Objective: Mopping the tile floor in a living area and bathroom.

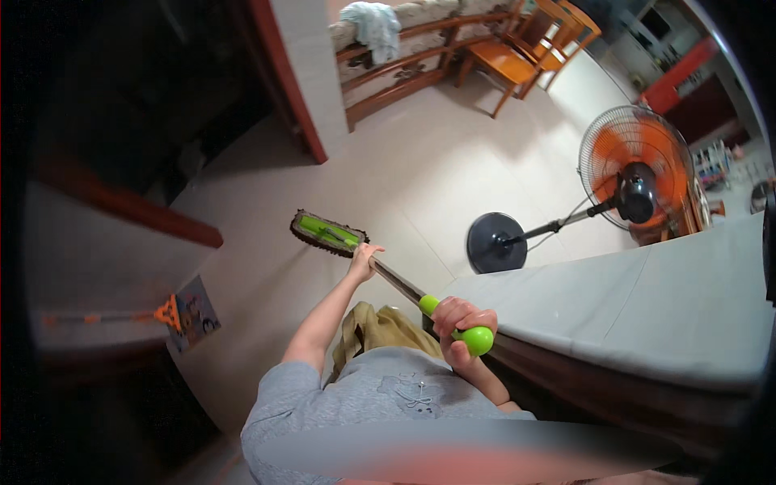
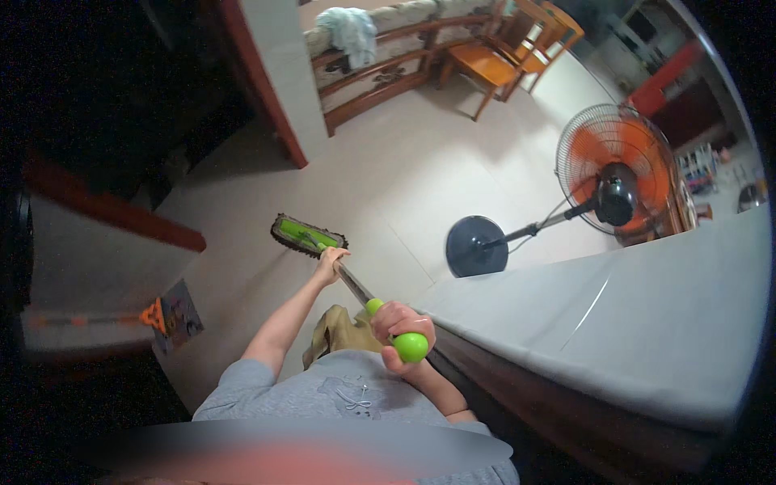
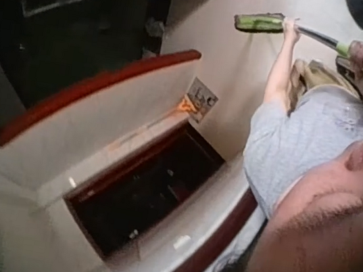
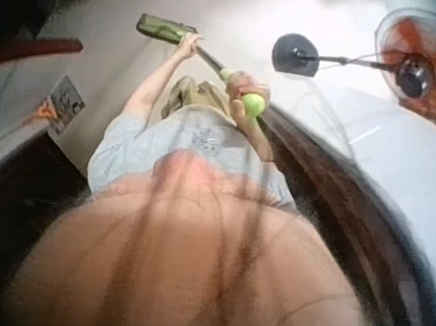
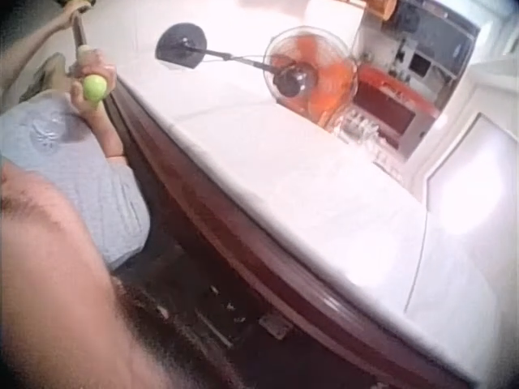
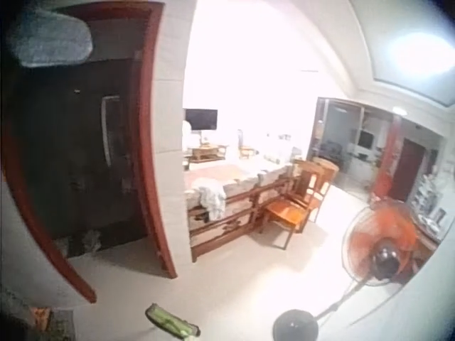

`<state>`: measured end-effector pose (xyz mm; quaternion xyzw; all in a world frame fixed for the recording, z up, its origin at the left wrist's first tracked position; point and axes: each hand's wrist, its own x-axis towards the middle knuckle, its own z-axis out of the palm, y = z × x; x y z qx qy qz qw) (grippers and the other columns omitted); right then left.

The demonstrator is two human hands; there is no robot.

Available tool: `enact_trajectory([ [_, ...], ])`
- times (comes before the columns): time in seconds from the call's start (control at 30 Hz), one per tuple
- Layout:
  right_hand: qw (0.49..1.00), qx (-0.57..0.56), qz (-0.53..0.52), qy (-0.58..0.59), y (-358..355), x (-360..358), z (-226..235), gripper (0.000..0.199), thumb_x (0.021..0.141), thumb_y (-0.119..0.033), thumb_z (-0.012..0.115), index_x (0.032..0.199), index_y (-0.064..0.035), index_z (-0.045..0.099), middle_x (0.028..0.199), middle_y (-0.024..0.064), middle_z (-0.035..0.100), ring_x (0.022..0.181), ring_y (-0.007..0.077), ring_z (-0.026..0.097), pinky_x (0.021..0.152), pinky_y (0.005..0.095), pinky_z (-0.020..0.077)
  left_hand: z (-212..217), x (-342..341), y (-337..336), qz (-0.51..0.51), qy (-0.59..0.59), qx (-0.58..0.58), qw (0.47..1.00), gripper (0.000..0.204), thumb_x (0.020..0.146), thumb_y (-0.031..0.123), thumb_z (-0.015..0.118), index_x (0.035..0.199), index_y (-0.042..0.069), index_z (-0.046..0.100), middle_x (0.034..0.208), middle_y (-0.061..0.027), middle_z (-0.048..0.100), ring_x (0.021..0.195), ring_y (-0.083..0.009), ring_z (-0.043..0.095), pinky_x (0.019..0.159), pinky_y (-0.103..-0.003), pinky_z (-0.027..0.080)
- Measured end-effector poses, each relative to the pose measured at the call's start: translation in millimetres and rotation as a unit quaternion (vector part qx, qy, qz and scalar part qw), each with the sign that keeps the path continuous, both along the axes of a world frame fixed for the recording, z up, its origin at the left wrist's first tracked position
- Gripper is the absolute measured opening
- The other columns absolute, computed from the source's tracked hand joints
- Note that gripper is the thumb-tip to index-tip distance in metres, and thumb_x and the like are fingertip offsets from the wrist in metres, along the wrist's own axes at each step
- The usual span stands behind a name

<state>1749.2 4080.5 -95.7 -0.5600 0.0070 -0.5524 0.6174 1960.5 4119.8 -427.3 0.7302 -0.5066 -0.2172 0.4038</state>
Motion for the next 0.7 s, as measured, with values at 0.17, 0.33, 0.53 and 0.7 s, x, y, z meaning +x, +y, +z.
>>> enact_trajectory([
  [0.17,0.987,0.045,-0.155,0.01,-78.1,59.2,21.5,0.044,0.079,-0.048,0.056,0.086,-0.0081,0.04,0.06,0.0051,0.046,0.052,0.0166,0.043,0.054,0.0308,0.0378,18.0,52.3,-123.9,-0.113,-0.009,0.075,0.991,0.039,0.063,0.006,0.064,0.099,0.019,0.059,0.092,-0.0097,0.054,0.093,-0.0301,0.051,0.08,-0.037,0.043],
  [0.33,0.975,0.022,-0.221,0.003,-130.6,101.6,46.7,0.049,0.08,-0.055,0.049,0.086,-0.0077,0.041,0.058,0.0054,0.047,0.049,0.0162,0.043,0.053,0.0307,0.0375,46.4,73.4,-229.4,-0.242,0.016,0.06,0.968,0.034,0.067,0.008,0.065,0.099,0.019,0.059,0.097,-0.0061,0.056,0.099,-0.0253,0.05,0.089,-0.045,0.034],
  [0.53,0.954,-0.044,-0.294,0.03,-198.5,128.2,38.4,0.049,0.081,-0.056,0.048,0.087,-0.0079,0.041,0.058,0.005,0.049,0.05,0.0169,0.046,0.055,0.0316,0.0396,44.5,65.3,-353.4,-0.336,0.038,0.023,0.941,0.035,0.065,0.009,0.066,0.098,0.017,0.06,0.098,-0.0092,0.055,0.099,-0.0276,0.049,0.089,-0.04,0.034],
  [0.7,0.939,-0.162,-0.294,0.079,-305.8,129.1,8.8,0.051,0.082,-0.056,0.048,0.092,-0.0066,0.042,0.061,0.0041,0.052,0.051,0.018,0.051,0.053,0.0316,0.0434,34.4,42.1,-481.4,-0.354,0.044,-0.005,0.934,0.036,0.065,0.005,0.063,0.099,0.018,0.06,0.1,-0.0141,0.051,0.099,-0.0346,0.047,0.087,-0.04,0.039],
])
